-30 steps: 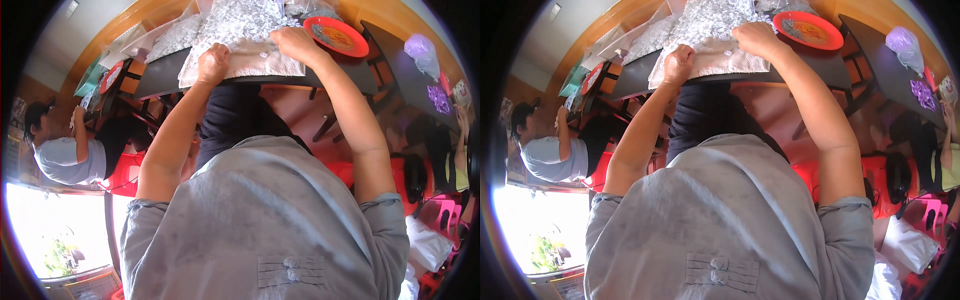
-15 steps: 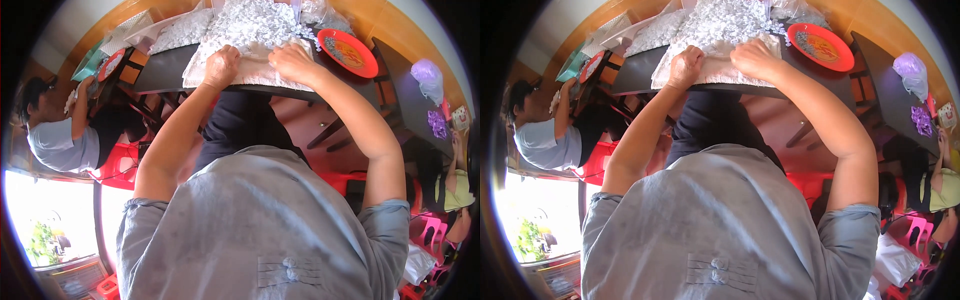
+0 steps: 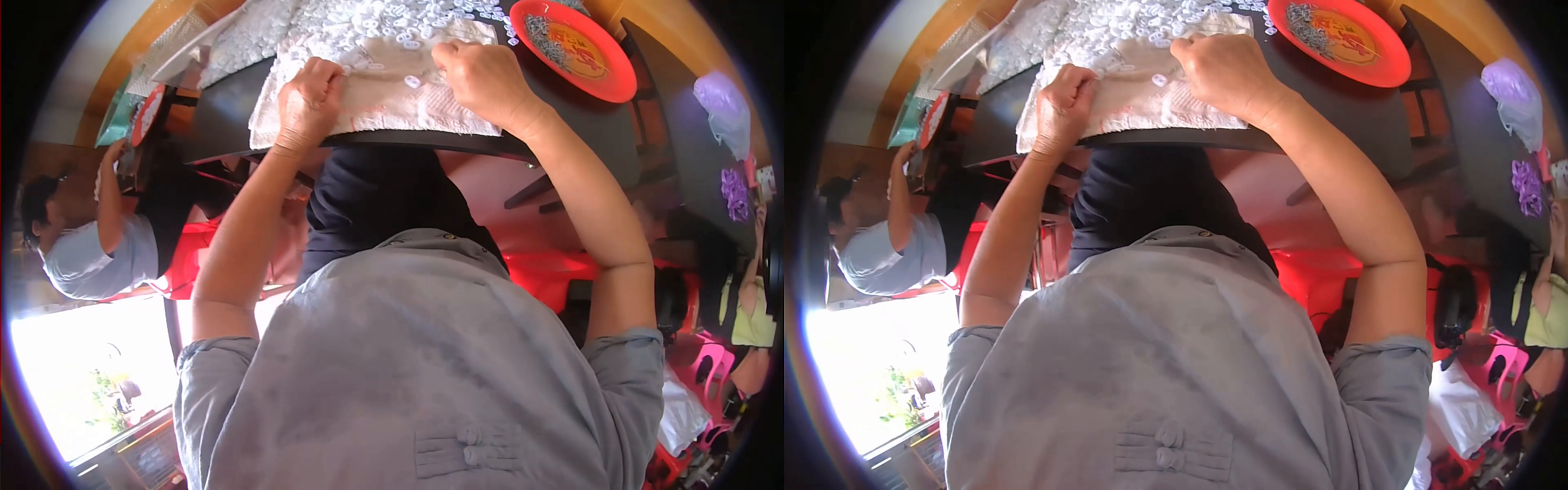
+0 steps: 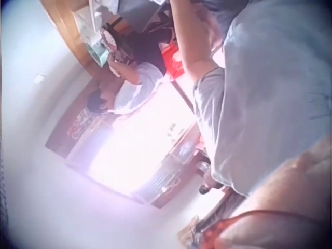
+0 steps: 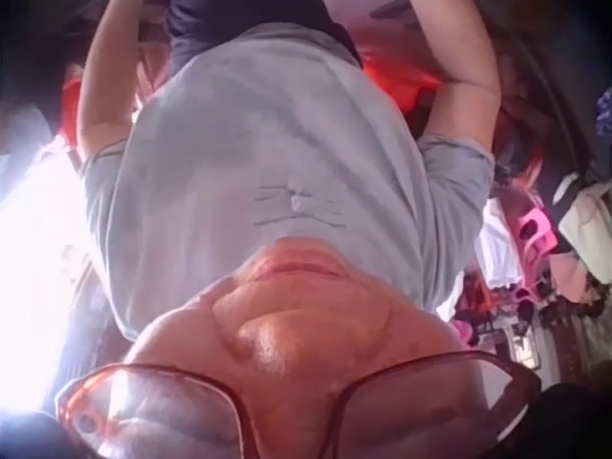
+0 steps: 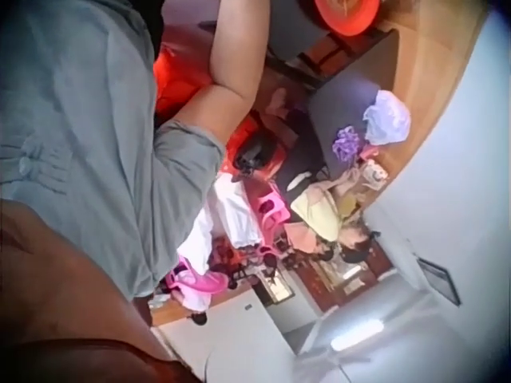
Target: Sorting and inspecting small white plastic components at a workbench.
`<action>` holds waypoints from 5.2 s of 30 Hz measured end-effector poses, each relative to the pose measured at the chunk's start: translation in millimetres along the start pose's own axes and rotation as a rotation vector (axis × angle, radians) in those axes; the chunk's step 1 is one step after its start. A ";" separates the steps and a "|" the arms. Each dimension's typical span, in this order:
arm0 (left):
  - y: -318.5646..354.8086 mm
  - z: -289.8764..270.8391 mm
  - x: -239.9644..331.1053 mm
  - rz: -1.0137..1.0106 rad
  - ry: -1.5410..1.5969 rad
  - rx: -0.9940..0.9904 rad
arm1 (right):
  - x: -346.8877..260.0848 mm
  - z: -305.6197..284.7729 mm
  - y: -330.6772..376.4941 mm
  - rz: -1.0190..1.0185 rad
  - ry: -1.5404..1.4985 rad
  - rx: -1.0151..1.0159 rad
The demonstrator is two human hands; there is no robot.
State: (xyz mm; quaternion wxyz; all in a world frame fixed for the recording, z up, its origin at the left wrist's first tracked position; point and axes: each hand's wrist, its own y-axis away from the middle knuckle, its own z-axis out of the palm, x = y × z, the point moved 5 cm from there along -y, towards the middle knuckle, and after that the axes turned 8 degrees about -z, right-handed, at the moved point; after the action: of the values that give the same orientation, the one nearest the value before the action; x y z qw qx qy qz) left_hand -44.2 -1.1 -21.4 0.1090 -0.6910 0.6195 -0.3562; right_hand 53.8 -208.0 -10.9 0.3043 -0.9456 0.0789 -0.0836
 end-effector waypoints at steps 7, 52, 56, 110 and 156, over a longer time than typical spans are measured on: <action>4.2 -2.6 3.4 -0.019 -0.035 0.005 | -4.0 4.1 -0.6 -0.002 -0.021 0.043; -71.7 24.4 -17.0 -0.780 1.473 -0.472 | 8.6 43.6 -97.4 0.810 -1.034 0.320; -69.5 15.0 -15.6 -0.697 1.351 -0.413 | 5.9 42.2 -98.6 0.735 -0.995 0.324; -73.8 30.2 9.8 -0.654 1.374 -0.400 | 28.7 14.7 -81.5 0.671 -1.090 0.341; -63.8 43.4 2.9 -0.737 1.312 -0.256 | 10.7 45.8 -78.5 0.780 -1.190 0.427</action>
State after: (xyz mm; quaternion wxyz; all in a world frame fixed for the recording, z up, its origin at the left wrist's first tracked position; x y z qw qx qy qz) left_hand 32.7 -3.1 -14.0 -0.4883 -0.5069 0.3230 -0.6327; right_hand 81.3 -121.4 -0.2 0.4804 -0.6546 0.2127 0.5435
